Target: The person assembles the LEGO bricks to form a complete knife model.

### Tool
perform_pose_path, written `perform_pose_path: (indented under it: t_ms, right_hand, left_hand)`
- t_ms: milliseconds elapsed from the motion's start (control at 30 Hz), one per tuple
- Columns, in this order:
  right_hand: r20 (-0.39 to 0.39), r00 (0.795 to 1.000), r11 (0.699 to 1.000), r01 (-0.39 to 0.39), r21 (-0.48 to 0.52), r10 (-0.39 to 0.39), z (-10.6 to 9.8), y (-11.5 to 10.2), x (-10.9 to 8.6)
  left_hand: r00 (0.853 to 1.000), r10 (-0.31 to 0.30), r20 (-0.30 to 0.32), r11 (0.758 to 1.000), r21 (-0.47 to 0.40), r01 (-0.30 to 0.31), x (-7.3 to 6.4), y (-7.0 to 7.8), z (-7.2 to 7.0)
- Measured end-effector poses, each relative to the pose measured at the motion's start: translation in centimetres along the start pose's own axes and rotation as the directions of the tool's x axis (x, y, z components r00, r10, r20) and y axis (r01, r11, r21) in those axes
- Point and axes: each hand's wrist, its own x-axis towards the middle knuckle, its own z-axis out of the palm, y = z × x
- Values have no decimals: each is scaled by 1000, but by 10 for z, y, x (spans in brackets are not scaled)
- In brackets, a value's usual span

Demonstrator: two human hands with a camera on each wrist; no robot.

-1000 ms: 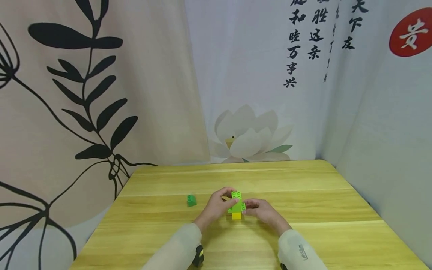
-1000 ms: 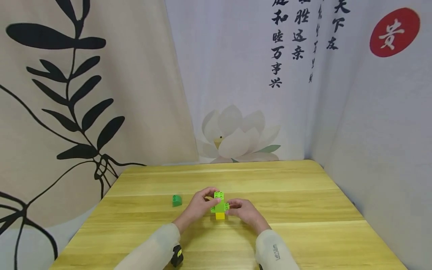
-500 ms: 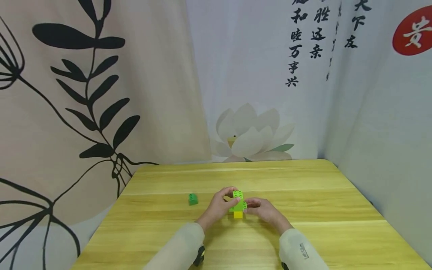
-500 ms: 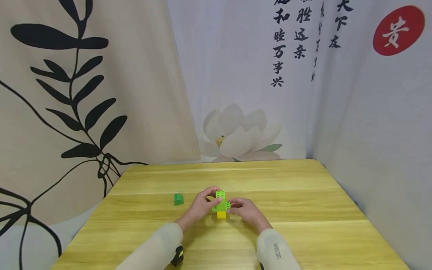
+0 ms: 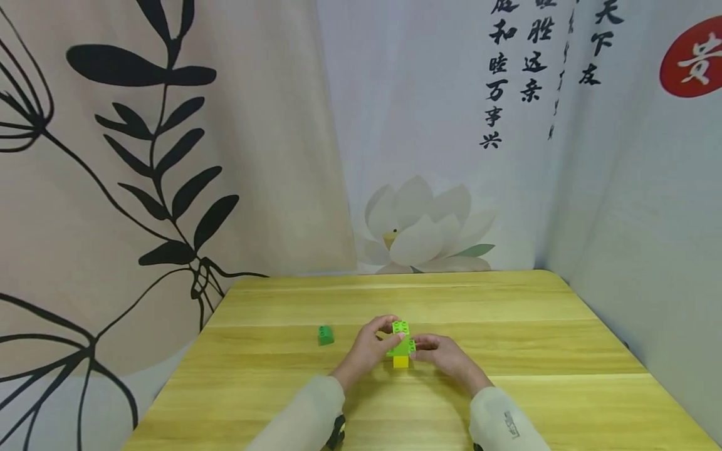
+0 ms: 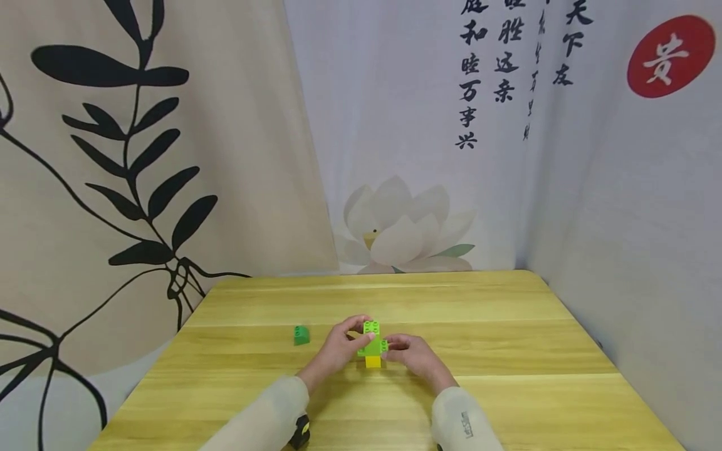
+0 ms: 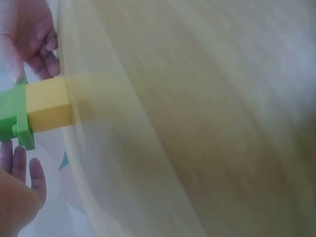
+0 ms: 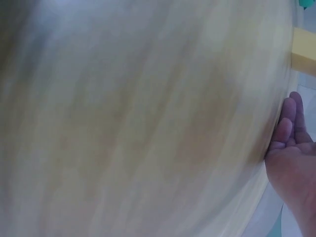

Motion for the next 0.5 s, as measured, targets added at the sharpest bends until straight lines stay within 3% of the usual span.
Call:
perform_pose_path:
  t_ms: [500]
  right_hand:
    - [5,1000,1000,6,3,-6,-2,1,1]
  left_hand:
    - [1000,-18,19,1000,-23,18,-2,1,-6]
